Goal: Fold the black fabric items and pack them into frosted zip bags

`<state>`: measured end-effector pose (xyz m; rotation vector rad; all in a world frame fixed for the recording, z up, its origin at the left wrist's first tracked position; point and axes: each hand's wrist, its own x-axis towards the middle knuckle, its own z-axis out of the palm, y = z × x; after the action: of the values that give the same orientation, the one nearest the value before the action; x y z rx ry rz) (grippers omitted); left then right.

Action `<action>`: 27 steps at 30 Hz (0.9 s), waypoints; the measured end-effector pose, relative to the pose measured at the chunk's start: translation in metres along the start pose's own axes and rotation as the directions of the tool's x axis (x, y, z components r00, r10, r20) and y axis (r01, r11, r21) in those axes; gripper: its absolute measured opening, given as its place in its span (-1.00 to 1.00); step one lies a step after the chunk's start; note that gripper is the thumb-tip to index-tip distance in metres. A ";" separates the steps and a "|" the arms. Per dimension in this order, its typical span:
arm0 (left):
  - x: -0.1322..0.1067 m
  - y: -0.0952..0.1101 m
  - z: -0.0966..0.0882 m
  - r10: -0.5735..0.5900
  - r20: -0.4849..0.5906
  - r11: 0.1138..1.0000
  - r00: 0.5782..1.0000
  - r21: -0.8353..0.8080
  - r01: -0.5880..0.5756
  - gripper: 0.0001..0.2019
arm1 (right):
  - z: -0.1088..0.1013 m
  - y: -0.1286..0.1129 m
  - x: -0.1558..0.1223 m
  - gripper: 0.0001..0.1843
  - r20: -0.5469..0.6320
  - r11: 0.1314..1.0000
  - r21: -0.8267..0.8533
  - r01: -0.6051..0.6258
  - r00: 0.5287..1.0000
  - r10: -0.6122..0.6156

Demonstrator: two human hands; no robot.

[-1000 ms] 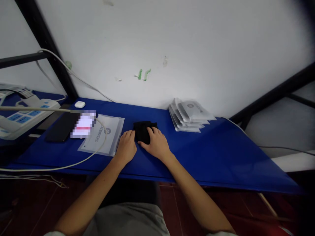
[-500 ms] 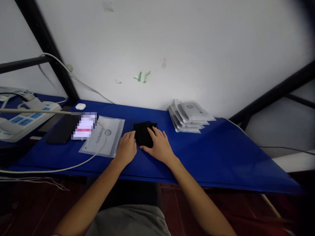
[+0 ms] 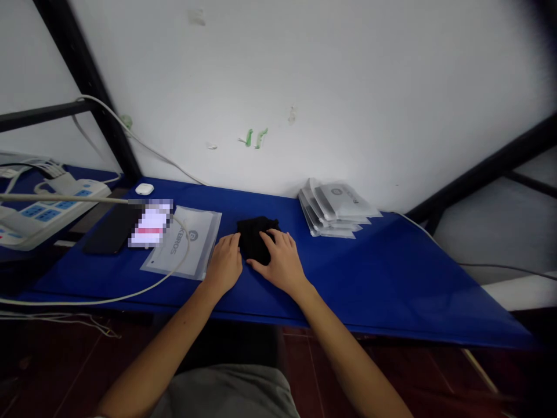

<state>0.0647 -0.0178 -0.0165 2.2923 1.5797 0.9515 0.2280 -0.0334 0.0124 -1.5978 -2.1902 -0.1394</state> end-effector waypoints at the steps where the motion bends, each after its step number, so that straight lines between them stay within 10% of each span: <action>1: 0.000 0.000 0.000 0.000 -0.005 1.000 1.000 -0.002 0.000 -0.62 | 0.001 0.000 0.000 -0.31 0.002 1.000 0.004 -0.002 1.000 0.002; 27: 0.001 0.002 -0.003 -0.009 -0.005 1.000 1.000 0.002 0.009 -0.65 | 0.005 0.001 -0.002 -0.42 -0.018 1.000 0.016 0.011 1.000 -0.010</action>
<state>0.0647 -0.0182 -0.0134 2.2840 1.5920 0.9545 0.2282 -0.0327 0.0070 -1.5708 -2.1811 -0.1383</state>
